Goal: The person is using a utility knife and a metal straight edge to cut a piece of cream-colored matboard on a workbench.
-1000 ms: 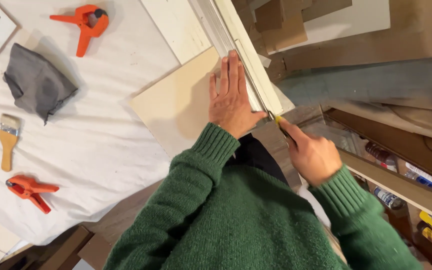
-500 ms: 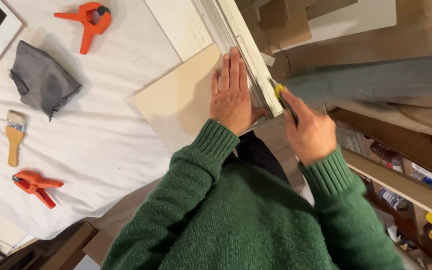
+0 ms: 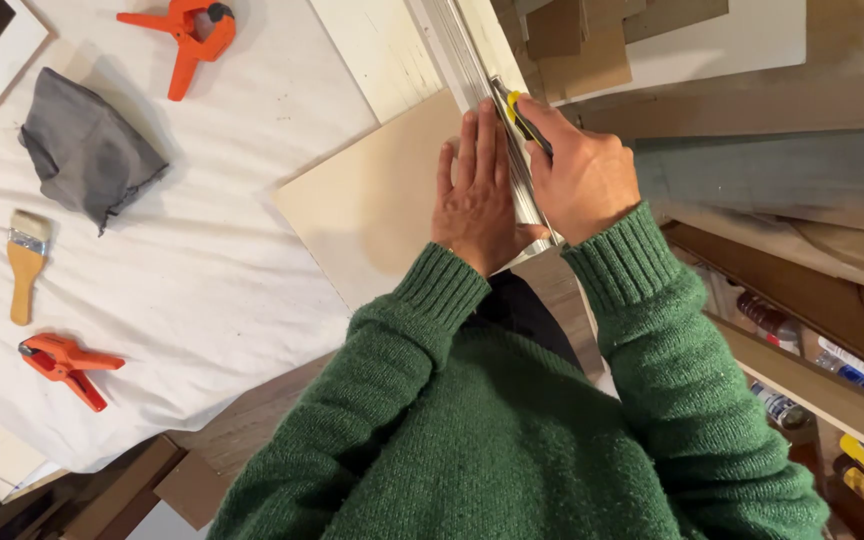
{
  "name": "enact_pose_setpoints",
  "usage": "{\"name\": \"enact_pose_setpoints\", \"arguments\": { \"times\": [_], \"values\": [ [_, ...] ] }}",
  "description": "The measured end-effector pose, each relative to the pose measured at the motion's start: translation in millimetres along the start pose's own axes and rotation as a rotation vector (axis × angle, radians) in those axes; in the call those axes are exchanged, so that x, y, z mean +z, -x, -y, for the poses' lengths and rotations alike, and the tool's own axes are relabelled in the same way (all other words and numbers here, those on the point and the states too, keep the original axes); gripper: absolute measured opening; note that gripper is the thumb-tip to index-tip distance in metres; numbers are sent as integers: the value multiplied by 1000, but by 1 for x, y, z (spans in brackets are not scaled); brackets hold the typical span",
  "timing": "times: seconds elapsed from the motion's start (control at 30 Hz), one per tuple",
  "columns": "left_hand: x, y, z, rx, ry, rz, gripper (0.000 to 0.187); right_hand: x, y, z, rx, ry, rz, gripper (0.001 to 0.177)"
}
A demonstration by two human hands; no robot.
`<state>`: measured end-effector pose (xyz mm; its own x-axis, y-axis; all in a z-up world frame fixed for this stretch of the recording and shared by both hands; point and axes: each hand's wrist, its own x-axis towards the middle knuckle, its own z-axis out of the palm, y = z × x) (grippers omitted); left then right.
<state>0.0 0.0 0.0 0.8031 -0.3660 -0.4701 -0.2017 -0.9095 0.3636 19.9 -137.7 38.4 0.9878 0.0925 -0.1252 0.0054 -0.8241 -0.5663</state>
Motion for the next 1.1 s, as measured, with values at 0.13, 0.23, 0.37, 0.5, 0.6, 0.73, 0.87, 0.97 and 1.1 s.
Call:
{"name": "enact_pose_setpoints", "arguments": {
  "times": [0.13,0.23,0.37,0.5,0.6,0.73,0.87,0.97,1.1],
  "values": [
    [11,-1,4,19,-14,-37,148,-3,-6,2,17,41,69,42],
    [20,1,5,50,24,-153,146,-7,-5,6,2,77,82,43],
    [8,-1,1,46,4,-139,145,-15,31,-2,86,188,174,40],
    [3,1,1,37,-6,-73,148,-39,104,-8,201,173,342,46],
    [3,5,1,37,9,-106,141,-51,148,-21,251,244,433,49],
    [3,-11,-2,43,46,-107,140,-45,174,-47,261,270,540,46],
    [13,6,1,71,62,-128,136,-51,153,-17,338,198,265,45],
    [6,0,1,56,40,-154,137,-35,101,-9,230,107,58,45],
    [-1,1,0,0,63,-46,139,-1,50,-11,61,46,-84,43]
  ]
}}
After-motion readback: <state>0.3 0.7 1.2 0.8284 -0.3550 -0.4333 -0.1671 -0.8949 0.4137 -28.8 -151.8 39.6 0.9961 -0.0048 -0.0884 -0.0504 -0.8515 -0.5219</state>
